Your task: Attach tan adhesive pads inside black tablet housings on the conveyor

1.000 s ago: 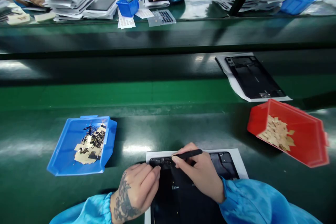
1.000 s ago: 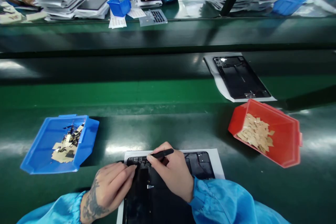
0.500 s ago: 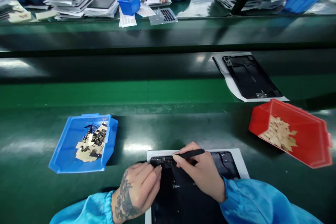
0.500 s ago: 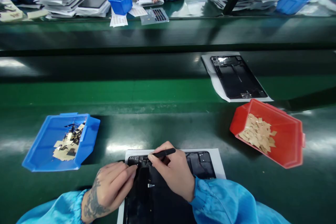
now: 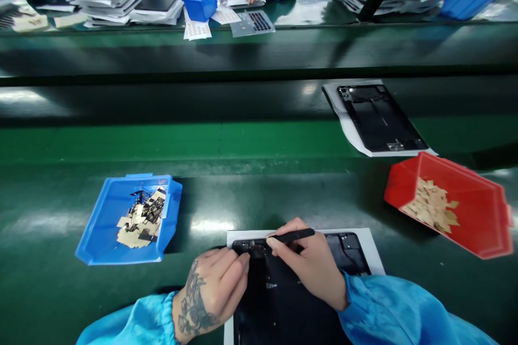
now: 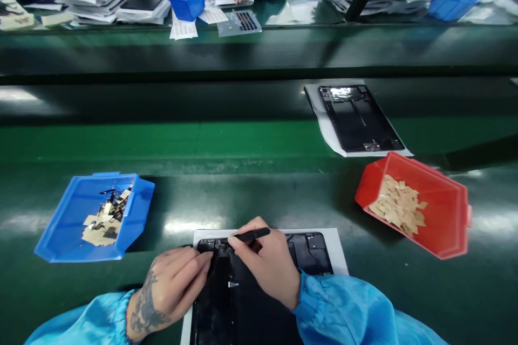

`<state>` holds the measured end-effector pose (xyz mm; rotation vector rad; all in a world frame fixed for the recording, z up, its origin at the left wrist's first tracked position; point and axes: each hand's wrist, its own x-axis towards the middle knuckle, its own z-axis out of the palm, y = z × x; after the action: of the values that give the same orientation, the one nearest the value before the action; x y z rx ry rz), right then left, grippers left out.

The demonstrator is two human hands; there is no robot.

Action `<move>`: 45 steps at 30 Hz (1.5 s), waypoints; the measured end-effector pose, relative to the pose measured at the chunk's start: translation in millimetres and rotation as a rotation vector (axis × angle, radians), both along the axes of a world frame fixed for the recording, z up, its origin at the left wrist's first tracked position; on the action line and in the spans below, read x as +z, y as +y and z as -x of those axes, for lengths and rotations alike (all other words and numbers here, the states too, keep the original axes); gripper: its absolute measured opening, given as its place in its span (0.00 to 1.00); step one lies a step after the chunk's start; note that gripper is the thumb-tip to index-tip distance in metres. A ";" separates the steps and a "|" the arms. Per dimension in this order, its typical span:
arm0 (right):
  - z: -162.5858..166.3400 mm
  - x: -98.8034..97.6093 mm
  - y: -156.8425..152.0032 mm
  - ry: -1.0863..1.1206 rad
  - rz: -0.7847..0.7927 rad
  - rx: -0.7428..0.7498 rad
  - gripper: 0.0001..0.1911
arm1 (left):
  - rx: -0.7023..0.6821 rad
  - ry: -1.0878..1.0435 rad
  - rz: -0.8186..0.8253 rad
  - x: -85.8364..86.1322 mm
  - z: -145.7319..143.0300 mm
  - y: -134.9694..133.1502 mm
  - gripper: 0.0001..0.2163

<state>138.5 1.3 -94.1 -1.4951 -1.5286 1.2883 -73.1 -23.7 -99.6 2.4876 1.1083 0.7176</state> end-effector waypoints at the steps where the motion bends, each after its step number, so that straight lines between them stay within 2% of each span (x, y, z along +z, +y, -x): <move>1: 0.2 -0.1 -0.1 0.007 -0.003 -0.003 0.04 | -0.001 -0.002 -0.002 0.1 0.1 0.0 0.09; 10: 1.8 2.3 0.5 -0.005 -0.022 -0.011 0.04 | 0.016 0.042 0.049 -1.0 -2.2 0.6 0.13; 27: 3.9 -1.7 1.5 -0.017 -0.123 -0.002 0.07 | 0.077 0.232 -0.127 -3.1 -9.1 -0.4 0.13; 33: 3.3 1.1 -0.5 -0.081 -0.276 0.039 0.10 | 0.094 0.241 -0.171 -8.3 -9.4 -0.9 0.13; 37: -4.4 6.9 -1.3 -0.128 -0.432 -0.022 0.04 | 0.100 0.252 -0.176 -10.1 -10.1 -1.1 0.13; 42: -10.8 8.6 -5.3 -0.125 -0.338 0.059 0.02 | 0.102 0.237 -0.147 -7.1 -10.9 -0.6 0.13; 45: -10.0 5.4 -8.3 -0.137 -0.344 0.113 0.02 | 0.097 0.230 -0.119 -5.2 -10.9 -0.1 0.12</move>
<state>148.5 -6.9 -88.7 -1.3107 -1.8392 0.9376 -62.2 -23.8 -104.8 2.6858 1.3096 0.5468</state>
